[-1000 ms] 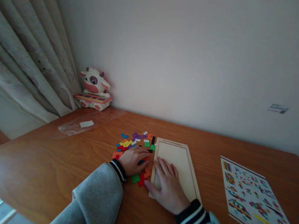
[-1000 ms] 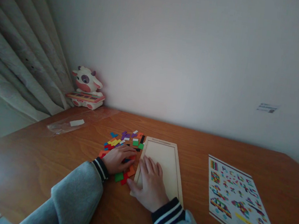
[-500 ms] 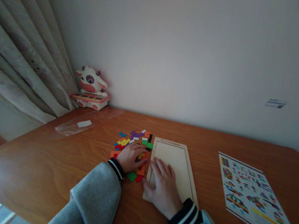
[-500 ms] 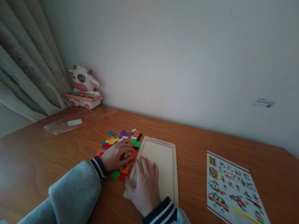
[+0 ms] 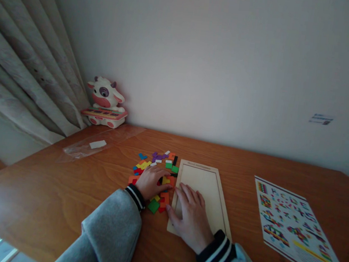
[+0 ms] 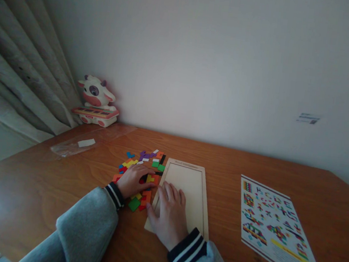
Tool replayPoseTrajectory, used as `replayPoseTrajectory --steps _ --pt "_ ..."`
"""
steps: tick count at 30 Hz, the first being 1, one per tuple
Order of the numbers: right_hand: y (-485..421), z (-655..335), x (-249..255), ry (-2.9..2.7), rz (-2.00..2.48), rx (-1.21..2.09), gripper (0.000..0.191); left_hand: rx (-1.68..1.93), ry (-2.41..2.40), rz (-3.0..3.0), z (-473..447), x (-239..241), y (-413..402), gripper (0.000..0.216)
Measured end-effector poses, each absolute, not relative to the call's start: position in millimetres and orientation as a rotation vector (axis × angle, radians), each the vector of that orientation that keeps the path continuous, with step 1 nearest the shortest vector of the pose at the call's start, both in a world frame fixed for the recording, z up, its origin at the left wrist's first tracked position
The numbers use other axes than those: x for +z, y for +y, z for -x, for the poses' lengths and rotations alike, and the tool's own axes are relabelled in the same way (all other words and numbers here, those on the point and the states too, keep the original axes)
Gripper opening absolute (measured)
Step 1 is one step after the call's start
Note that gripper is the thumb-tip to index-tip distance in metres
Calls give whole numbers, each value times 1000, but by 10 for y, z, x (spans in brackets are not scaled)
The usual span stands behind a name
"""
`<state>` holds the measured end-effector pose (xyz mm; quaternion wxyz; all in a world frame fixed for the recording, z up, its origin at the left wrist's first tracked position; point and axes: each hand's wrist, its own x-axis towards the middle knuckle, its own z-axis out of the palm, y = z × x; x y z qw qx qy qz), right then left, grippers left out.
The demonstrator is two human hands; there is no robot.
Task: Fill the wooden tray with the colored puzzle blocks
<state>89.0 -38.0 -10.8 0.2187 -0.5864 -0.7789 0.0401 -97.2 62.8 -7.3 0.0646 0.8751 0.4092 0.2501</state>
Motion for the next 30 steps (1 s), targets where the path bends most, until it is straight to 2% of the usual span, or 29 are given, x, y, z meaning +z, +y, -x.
replayPoseTrajectory --steps 14,23,30 --pt "-391 -884 -131 -2087 1616 182 48 730 1179 -2554 955 -42 575 35" --pt "-388 -885 -135 -2009 1570 238 45 918 1012 -2556 961 -139 624 35" --pt "-382 -876 -133 -1917 1548 260 41 1049 866 -2587 934 -121 606 20"
